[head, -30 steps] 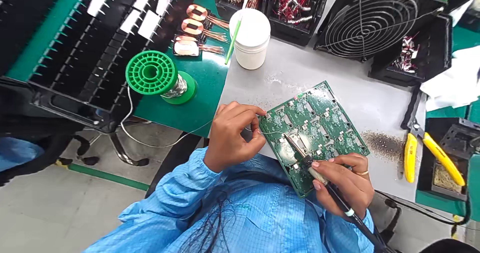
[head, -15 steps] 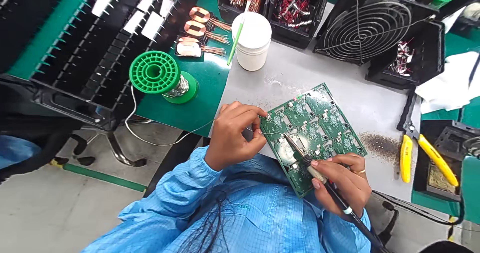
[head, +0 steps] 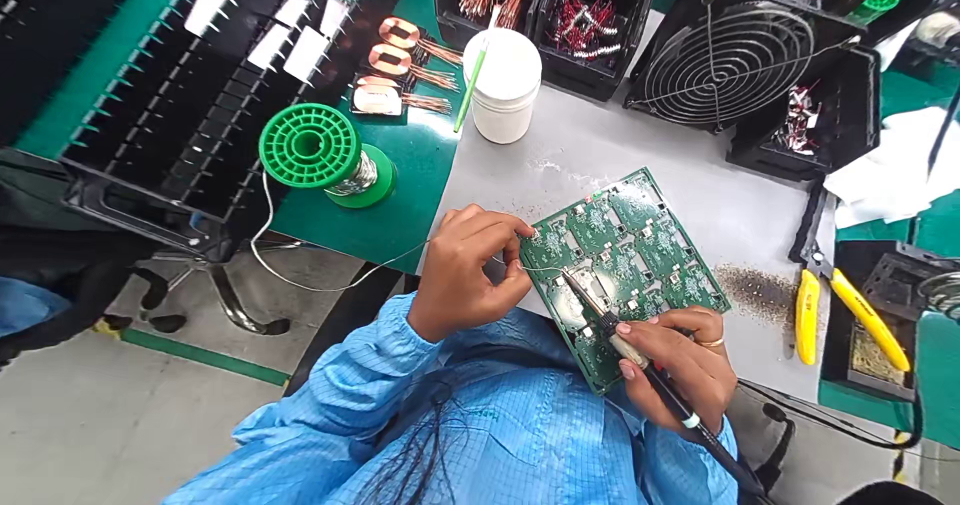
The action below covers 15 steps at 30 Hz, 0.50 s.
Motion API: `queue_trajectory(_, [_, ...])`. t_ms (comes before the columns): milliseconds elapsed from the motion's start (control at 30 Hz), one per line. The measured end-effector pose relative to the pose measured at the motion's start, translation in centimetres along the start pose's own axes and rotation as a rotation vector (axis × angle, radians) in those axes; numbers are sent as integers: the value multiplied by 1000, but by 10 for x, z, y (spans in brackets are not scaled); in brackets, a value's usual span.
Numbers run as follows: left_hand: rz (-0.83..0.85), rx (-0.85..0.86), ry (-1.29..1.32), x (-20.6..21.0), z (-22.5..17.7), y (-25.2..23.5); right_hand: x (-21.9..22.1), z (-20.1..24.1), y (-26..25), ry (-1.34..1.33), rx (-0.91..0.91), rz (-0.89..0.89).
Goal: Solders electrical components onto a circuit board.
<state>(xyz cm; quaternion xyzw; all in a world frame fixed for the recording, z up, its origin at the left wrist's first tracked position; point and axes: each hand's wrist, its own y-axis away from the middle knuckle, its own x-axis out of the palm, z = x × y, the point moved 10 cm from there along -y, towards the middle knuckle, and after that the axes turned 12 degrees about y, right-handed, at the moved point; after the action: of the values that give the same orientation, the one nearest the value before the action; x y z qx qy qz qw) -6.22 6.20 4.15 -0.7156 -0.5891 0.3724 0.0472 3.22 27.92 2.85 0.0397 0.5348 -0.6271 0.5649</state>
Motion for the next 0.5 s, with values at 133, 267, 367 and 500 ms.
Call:
queue_trajectory(133, [-16,-10,20,-3,1,0,1,0,0,4,-5,-4])
queue_trajectory(267, [-44,-24,43,-6,3,-1,1,0,0,3,-6,8])
queue_trajectory(367, [-46,-22,51,-6,2,-1,1,1,-1,7,-8,12])
queue_trajectory(500, [-43,-26,55,-6,4,-1,0,0,0,-11,-3,-4])
